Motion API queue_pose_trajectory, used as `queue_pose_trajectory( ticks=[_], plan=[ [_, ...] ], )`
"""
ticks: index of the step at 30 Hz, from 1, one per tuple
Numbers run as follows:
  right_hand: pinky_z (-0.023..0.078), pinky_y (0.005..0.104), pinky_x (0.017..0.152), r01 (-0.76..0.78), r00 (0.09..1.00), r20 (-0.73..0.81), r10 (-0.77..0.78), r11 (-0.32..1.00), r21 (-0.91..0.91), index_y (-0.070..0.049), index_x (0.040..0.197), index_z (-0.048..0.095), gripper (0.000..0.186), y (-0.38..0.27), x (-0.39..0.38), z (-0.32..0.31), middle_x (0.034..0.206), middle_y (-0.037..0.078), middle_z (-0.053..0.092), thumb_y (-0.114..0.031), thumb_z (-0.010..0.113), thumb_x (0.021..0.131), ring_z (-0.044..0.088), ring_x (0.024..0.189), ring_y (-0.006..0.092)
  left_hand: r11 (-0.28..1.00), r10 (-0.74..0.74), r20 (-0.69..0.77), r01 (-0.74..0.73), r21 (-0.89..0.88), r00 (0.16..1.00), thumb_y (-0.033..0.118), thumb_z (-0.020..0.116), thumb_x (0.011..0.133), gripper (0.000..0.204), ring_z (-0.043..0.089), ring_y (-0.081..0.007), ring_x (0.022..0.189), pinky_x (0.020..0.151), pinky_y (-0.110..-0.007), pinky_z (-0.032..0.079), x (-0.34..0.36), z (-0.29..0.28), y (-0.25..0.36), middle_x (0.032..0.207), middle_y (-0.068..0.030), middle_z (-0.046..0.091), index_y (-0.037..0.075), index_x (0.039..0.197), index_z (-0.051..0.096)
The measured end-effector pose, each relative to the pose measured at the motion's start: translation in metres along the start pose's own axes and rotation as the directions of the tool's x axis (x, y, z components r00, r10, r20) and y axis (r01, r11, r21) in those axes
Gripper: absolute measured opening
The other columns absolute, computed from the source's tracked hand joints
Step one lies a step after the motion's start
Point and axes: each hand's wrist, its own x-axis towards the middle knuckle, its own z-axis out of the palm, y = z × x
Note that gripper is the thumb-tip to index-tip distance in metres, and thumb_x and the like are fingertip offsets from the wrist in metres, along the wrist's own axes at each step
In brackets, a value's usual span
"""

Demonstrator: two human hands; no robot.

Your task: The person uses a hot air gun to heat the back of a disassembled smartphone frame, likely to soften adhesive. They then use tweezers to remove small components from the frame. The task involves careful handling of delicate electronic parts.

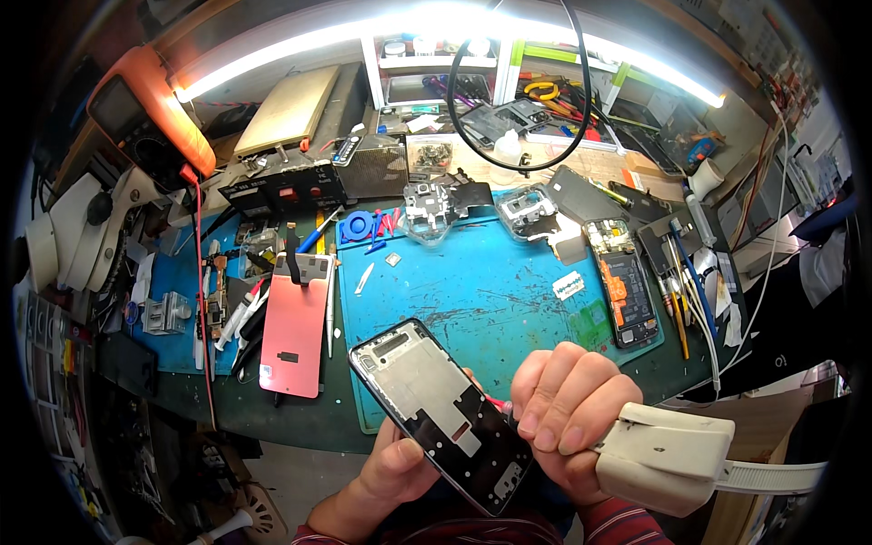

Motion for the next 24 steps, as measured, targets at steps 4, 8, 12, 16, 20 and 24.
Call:
queue_pose_trajectory(
  ticks=[4,8,12,16,20,24],
  plan=[
    [0.049,0.0339,0.067,-0.006,1.0,-0.001,0.006,1.0,-0.007,-0.003,0.087,0.062,0.014,-0.001,0.001,0.0,0.082,0.009,0.06,-0.01,0.074,0.086,0.06,0.074,0.0205,1.0,0.005,0.006,-0.005,0.003,1.0,0.047,0.078,0.074,0.099,0.052,-0.0251,0.126,0.109,-0.043,0.041,0.0,0.0,0.0,0.134,-0.0131,0.048,0.0,0.146,0.029],
    [0.046,0.0296,0.063,-0.116,0.992,-0.066,0.108,0.984,-0.132,-0.014,0.079,0.056,0.031,-0.008,0.003,0.009,0.075,-0.001,0.057,-0.035,0.077,0.085,0.056,0.07,0.0136,1.0,0.0,0.013,-0.001,0.002,1.0,0.047,0.078,0.074,0.098,0.052,-0.0252,0.126,0.109,-0.043,0.041,0.001,-0.002,-0.001,0.133,-0.0132,0.048,0.0,0.145,0.029],
    [0.046,0.0299,0.063,-0.125,0.99,-0.081,0.116,0.985,-0.12,-0.013,0.077,0.056,0.031,-0.008,0.001,0.009,0.075,-0.001,0.057,-0.035,0.078,0.084,0.057,0.07,0.014,1.0,0.006,0.004,-0.006,0.013,1.0,0.048,0.078,0.074,0.098,0.052,-0.025,0.125,0.109,-0.043,0.042,0.001,-0.001,-0.001,0.133,-0.013,0.049,0.0,0.145,0.03],
    [0.046,0.0304,0.062,-0.156,0.983,-0.111,0.143,0.981,-0.116,-0.013,0.074,0.056,0.032,-0.012,0.002,0.011,0.073,0.0,0.057,-0.035,0.08,0.082,0.057,0.07,0.0144,1.0,0.01,-0.001,-0.01,0.016,1.0,0.048,0.078,0.074,0.098,0.052,-0.0243,0.125,0.108,-0.043,0.042,0.001,0.0,0.0,0.132,-0.0125,0.049,0.0,0.145,0.03],
    [0.049,0.0335,0.064,-0.026,1.0,0.005,0.026,0.999,-0.026,-0.003,0.083,0.062,0.014,-0.005,0.0,-0.002,0.08,0.008,0.06,-0.009,0.075,0.085,0.06,0.072,0.0202,1.0,0.018,0.001,-0.018,0.008,1.0,0.048,0.078,0.074,0.097,0.053,-0.0241,0.124,0.108,-0.043,0.043,0.002,0.0,-0.002,0.131,-0.0121,0.049,0.0,0.144,0.031],
    [0.048,0.0332,0.063,-0.028,1.0,0.003,0.028,0.999,-0.023,-0.003,0.083,0.062,0.014,-0.005,0.0,-0.002,0.079,0.008,0.06,-0.008,0.076,0.084,0.06,0.071,0.0202,1.0,0.024,-0.02,-0.024,0.005,1.0,0.047,0.078,0.074,0.097,0.053,-0.0247,0.123,0.107,-0.043,0.043,0.001,0.002,-0.001,0.131,-0.0121,0.049,0.001,0.144,0.031]
  ],
)
